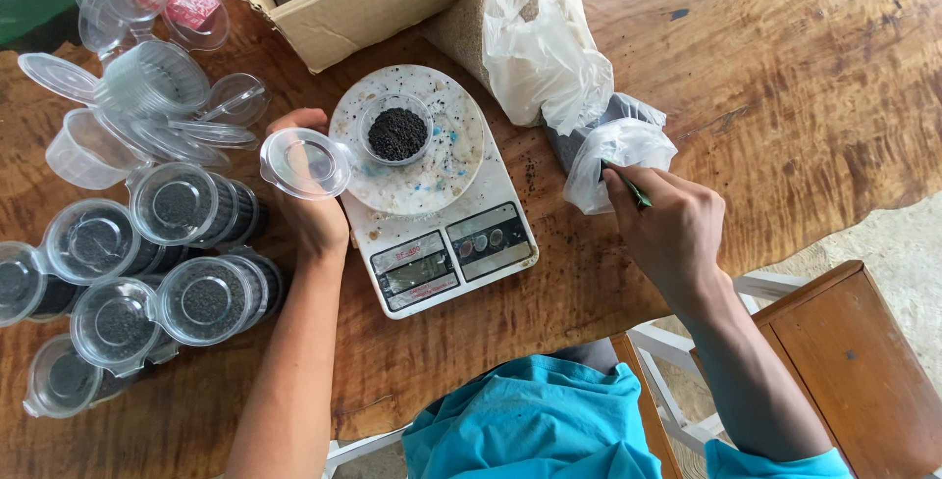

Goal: The person fills small containers with black pellets by using a spoon to scoop them from a bag onto a scale and then into the containers.

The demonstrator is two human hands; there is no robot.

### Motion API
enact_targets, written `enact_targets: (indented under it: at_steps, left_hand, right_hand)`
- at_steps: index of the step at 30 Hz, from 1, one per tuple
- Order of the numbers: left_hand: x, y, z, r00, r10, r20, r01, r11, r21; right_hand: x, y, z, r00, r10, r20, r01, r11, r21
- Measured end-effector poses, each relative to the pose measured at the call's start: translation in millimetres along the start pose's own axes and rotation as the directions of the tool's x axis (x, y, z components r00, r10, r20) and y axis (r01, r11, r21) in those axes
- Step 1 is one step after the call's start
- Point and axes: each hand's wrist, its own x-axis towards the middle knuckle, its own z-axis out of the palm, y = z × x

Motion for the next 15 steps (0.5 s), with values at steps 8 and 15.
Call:
enact_targets:
  at_steps: [8, 15]
  left_hand:
    - [0.0, -0.8, -1.0, 0.999, 0.040, 0.024, -0.041, 0.999, 0.026]
    - [0.3, 2.2, -0.9, 0.999, 0.038, 0.019, -0.038, 0.999, 0.029]
  right_hand:
    - [0.5, -5.7, 1.4, 1.000, -0.013, 0.006, 0.013, 0.985, -0.172]
    - [-6.5, 3.5, 5.5, 0.998, -0.064, -0.028, 0.056, 0.974, -0.218]
